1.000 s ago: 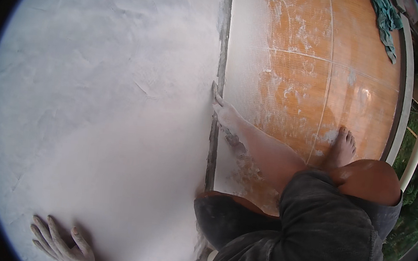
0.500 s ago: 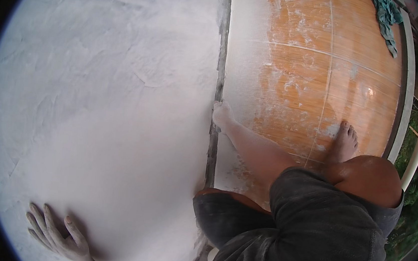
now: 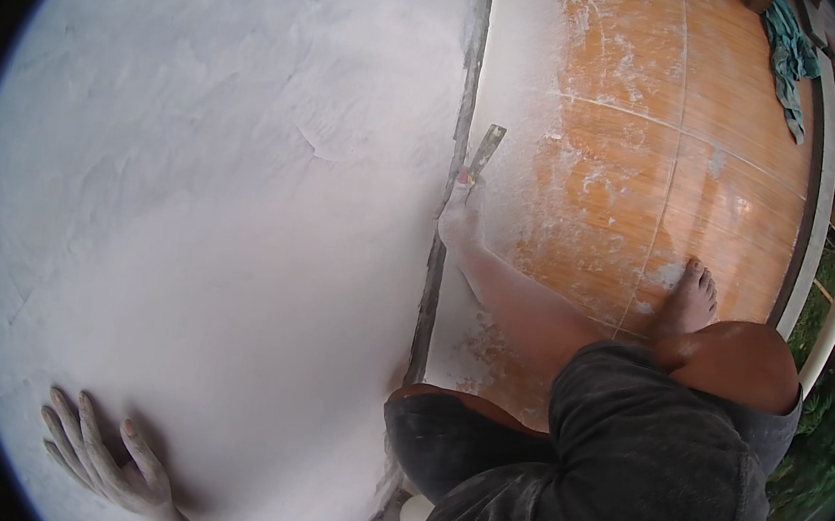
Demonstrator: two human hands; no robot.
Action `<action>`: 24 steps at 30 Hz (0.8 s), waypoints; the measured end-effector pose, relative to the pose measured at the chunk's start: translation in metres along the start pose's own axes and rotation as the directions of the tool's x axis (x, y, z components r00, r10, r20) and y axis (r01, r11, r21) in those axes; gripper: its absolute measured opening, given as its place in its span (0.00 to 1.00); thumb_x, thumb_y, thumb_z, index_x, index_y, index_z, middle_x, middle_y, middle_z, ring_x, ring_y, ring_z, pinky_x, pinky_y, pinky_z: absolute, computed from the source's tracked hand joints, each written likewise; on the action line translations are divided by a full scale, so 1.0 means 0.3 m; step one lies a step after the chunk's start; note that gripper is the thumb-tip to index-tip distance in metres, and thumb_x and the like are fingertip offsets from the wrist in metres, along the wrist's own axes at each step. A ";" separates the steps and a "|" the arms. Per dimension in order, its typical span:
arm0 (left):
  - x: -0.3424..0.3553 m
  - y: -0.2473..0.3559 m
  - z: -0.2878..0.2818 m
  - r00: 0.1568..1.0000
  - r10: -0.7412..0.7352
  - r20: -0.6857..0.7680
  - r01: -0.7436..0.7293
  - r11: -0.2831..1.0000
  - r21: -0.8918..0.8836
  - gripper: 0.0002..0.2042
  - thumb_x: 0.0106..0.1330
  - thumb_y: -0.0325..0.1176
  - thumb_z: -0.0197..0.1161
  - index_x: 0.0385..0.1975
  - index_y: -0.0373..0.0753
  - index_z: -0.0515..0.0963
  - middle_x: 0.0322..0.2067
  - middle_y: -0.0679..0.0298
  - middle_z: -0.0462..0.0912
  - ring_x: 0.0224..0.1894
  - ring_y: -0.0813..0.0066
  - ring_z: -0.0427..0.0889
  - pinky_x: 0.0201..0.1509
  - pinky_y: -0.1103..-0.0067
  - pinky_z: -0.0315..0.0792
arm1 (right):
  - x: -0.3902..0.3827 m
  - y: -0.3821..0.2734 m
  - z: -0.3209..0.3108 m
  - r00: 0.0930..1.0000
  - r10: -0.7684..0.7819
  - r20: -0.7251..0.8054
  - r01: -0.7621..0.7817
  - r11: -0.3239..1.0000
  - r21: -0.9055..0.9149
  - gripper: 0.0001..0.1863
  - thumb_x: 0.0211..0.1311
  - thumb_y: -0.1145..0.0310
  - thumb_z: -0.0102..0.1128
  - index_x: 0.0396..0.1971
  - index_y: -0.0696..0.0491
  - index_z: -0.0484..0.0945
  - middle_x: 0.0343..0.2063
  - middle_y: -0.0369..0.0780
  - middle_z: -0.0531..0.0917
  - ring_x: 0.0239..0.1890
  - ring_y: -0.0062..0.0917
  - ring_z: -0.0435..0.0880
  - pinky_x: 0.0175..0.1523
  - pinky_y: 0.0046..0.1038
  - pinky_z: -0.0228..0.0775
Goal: The person applies and smooths plaster onto a wall using a trowel and hand, working along the edge where the wall meets a tiled floor. The person repeatedly scoops material, spreads it, and levels the surface.
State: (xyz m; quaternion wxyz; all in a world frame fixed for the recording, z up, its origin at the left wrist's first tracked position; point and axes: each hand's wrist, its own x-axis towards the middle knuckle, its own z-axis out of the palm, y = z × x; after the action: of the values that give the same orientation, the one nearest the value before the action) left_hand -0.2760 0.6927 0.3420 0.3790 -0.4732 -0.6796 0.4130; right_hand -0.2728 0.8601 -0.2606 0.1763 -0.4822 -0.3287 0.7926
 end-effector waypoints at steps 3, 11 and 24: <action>0.003 0.002 0.005 1.000 0.002 -0.005 -0.002 1.000 -0.012 0.24 0.79 0.49 0.56 0.63 0.39 0.81 0.68 0.54 0.78 0.75 0.53 0.70 0.81 0.55 0.52 | 0.002 -0.017 0.008 0.983 0.161 0.093 -0.150 0.982 -0.119 0.15 0.81 0.63 0.45 0.53 0.58 0.76 0.34 0.44 0.81 0.34 0.32 0.84 0.38 0.37 0.78; 0.002 -0.003 -0.003 1.000 -0.019 0.001 0.019 1.000 0.007 0.23 0.78 0.48 0.56 0.61 0.39 0.82 0.68 0.55 0.78 0.75 0.53 0.70 0.81 0.55 0.52 | 0.024 -0.054 0.000 0.984 0.089 0.156 -0.042 0.958 -0.282 0.19 0.83 0.54 0.43 0.49 0.56 0.74 0.30 0.42 0.79 0.27 0.31 0.80 0.30 0.37 0.75; 0.028 0.003 -0.027 0.999 0.001 -0.041 -0.001 1.000 0.006 0.22 0.78 0.48 0.56 0.60 0.39 0.83 0.67 0.55 0.79 0.75 0.54 0.71 0.81 0.54 0.53 | -0.092 -0.061 -0.111 0.982 -0.101 0.162 0.167 0.867 -0.470 0.26 0.82 0.60 0.45 0.74 0.46 0.66 0.35 0.49 0.84 0.38 0.36 0.86 0.43 0.39 0.78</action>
State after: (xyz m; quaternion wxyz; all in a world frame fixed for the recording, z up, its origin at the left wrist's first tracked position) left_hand -0.2705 0.7025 0.3452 0.3941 -0.4809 -0.6700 0.4056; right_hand -0.2313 0.8686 -0.2406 0.0834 -0.4333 -0.5588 0.7021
